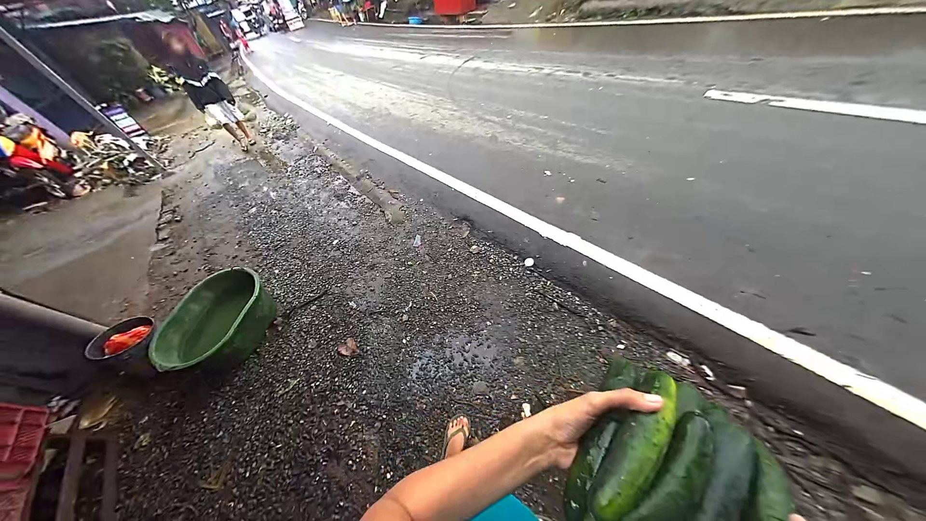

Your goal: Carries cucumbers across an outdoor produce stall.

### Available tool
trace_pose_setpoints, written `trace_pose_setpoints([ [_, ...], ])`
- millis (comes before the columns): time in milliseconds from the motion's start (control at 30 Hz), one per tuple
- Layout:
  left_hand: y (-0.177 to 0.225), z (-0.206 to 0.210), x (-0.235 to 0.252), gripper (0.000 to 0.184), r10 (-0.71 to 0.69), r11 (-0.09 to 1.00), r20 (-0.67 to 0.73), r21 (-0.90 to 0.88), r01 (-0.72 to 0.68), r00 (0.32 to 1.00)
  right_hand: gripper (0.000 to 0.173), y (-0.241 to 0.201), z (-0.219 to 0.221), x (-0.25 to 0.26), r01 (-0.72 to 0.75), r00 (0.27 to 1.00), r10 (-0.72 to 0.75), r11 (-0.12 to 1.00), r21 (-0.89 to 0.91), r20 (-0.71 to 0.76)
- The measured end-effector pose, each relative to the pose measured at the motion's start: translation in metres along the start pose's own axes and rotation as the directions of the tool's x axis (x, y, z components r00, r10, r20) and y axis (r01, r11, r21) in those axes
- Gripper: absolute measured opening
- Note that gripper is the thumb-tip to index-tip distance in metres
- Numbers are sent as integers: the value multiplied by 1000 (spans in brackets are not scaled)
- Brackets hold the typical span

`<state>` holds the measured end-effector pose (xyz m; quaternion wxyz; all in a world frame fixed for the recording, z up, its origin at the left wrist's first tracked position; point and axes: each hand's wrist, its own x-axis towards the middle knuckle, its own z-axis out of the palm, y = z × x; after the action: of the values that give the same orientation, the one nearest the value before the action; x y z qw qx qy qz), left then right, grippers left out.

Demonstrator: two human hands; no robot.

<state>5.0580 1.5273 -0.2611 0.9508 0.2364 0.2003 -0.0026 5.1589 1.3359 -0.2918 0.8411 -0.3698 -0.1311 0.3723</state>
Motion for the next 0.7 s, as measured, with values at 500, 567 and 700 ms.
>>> trace_pose_setpoints([
  [500, -38, 49, 24, 25, 46, 999, -20, -21, -47, 999, 42, -91, 56, -17, -70, 973, 65, 997, -15, -220],
  [567, -41, 52, 27, 25, 54, 998, -1, -21, -54, 999, 23, -77, 5, -16, -5, 999, 5, 1000, 8, -49],
  [700, -44, 61, 27, 26, 51, 999, -4, -3, -51, 999, 25, -80, -9, -17, 20, 995, -23, 999, -32, -94],
])
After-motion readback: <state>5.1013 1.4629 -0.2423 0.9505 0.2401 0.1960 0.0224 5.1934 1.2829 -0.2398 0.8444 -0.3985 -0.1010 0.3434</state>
